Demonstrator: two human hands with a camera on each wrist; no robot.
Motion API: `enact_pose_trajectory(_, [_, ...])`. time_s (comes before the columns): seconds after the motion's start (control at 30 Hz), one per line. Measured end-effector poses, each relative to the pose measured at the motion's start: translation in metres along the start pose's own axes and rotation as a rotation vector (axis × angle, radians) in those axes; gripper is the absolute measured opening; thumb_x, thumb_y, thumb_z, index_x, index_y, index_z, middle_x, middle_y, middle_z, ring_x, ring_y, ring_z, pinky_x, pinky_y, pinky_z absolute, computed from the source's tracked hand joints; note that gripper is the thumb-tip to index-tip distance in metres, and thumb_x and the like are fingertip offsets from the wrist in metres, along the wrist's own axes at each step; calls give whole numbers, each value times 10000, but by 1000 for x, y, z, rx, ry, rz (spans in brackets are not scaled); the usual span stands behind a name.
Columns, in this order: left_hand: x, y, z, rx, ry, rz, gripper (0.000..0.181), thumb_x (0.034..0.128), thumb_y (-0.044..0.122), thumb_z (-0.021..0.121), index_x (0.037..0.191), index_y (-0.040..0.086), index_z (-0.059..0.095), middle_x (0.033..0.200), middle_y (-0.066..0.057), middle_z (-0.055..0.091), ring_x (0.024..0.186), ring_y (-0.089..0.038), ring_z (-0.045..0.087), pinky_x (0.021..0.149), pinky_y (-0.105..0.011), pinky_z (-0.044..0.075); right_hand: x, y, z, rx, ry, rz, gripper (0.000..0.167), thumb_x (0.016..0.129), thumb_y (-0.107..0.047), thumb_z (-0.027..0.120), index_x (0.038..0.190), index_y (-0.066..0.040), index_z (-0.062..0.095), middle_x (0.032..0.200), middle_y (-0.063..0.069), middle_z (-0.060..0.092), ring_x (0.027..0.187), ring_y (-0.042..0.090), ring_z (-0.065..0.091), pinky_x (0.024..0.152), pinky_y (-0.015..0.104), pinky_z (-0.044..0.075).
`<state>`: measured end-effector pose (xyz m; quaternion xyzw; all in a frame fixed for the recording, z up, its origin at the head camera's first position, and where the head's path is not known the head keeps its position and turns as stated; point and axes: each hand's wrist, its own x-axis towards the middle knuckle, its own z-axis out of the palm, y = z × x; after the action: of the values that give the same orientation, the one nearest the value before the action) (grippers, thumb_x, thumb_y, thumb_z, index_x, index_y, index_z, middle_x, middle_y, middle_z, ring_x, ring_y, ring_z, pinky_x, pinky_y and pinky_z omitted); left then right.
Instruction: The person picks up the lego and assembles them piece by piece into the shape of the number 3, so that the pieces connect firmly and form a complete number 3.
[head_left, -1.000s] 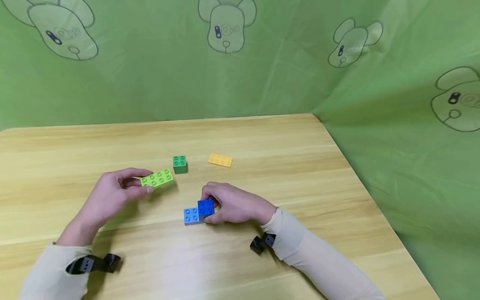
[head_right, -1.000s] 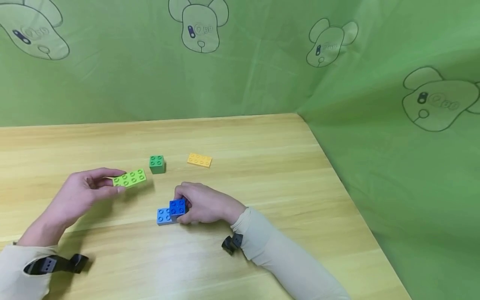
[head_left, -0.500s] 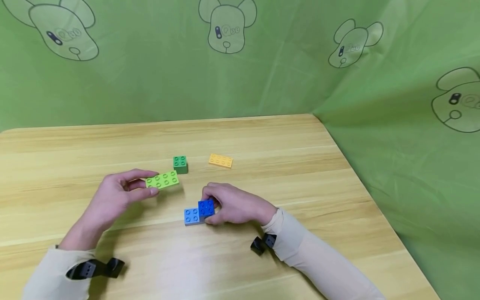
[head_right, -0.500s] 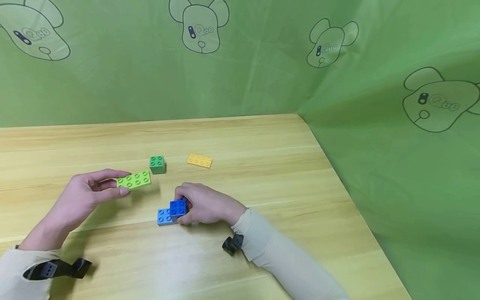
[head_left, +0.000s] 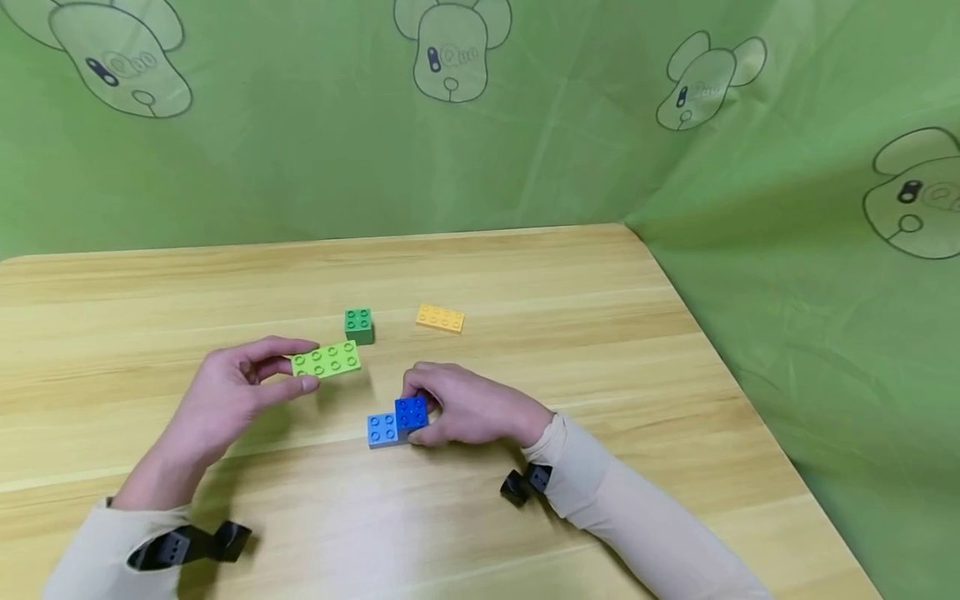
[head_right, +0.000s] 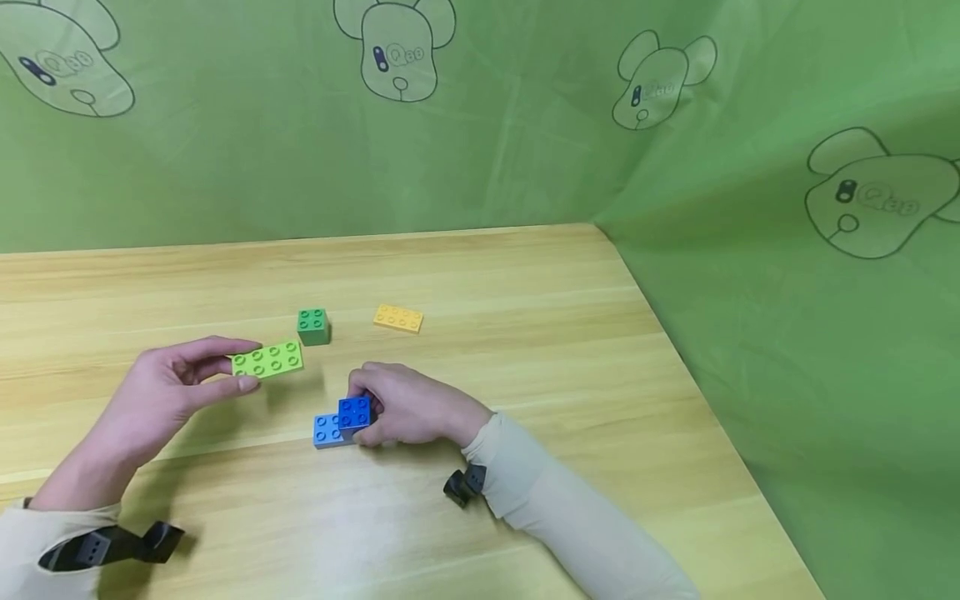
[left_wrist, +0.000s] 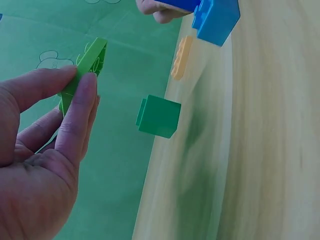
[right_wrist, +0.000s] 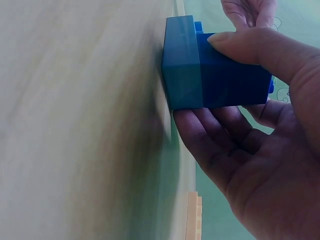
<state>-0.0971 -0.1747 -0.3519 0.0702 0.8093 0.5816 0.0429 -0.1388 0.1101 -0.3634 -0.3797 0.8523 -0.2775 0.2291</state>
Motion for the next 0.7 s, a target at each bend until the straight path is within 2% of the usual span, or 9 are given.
enact_pose_trajectory(0.17, [0,1,3,-10,-18,5,429,840,103,786,1228,-14,645,912,-125,638,732,-132,585,489,-242,405,1,0,-1,7,-3,-2,279,835,-209,798,983,-155,567,898,-23,522,830,156,516,661,231,421])
enact_pose_trajectory(0.4, [-2,6,10,-17,-63,-28,432,835,130,796,1227,12,655,917,-140,661,742,-156,610,534,-239,467,1,-1,-1,4,3,-3,284,832,-208,801,982,-152,567,896,-22,523,831,163,520,662,233,419])
enact_pose_trajectory(0.5, [-2,7,14,-18,-76,-31,427,824,138,807,1212,28,668,913,-136,664,738,-165,611,518,-238,457,1,-1,-2,4,-1,0,284,832,-206,801,985,-154,567,901,-22,527,836,169,524,664,234,422])
enact_pose_trajectory(0.7, [-2,9,18,-40,-108,-58,448,817,157,814,1224,45,664,950,-123,682,804,-196,647,553,-253,491,1,-1,-2,15,-12,14,293,833,-212,803,990,-160,561,905,-28,526,844,172,524,666,234,422])
